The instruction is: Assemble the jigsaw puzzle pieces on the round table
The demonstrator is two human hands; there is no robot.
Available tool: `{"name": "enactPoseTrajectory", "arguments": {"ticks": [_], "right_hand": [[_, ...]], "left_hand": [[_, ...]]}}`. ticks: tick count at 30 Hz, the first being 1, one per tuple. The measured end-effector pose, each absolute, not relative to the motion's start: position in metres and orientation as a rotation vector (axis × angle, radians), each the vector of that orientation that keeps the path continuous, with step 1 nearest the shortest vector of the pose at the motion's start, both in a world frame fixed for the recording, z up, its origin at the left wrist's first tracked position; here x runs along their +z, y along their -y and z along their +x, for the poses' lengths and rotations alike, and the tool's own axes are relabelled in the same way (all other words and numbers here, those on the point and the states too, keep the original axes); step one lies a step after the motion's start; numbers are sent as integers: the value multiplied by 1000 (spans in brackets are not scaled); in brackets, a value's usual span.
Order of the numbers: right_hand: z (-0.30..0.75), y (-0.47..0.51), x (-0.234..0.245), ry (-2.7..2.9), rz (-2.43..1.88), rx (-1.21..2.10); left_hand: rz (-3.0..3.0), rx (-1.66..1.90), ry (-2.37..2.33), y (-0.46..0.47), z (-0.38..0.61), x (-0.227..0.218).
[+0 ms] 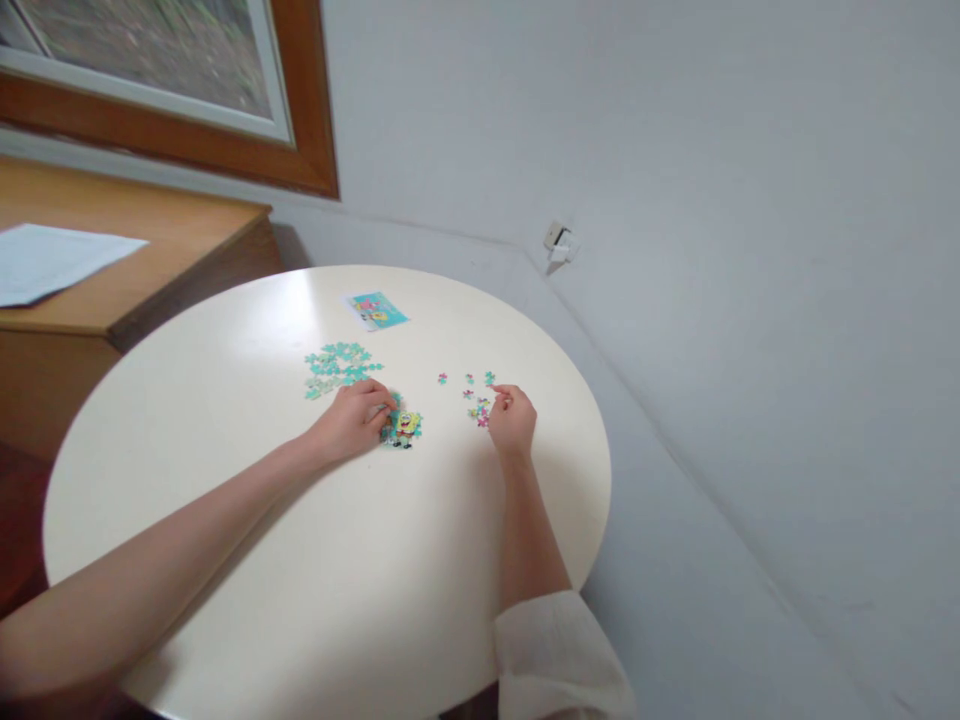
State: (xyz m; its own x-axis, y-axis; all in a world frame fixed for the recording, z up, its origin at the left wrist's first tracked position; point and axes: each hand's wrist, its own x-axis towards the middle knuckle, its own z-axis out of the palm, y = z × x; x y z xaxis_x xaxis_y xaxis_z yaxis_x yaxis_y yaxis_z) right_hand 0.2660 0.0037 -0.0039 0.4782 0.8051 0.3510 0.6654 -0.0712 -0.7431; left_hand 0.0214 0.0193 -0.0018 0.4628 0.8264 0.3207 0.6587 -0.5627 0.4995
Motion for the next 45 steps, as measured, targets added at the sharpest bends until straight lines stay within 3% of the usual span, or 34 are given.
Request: {"name": "enactPoseTrajectory", "arguments": {"ticks": [45], "right_hand": [[241,-3,-16,1637,-2130,34]], "left_hand": [[2466,663,-1298,-21,19,-5]]}}
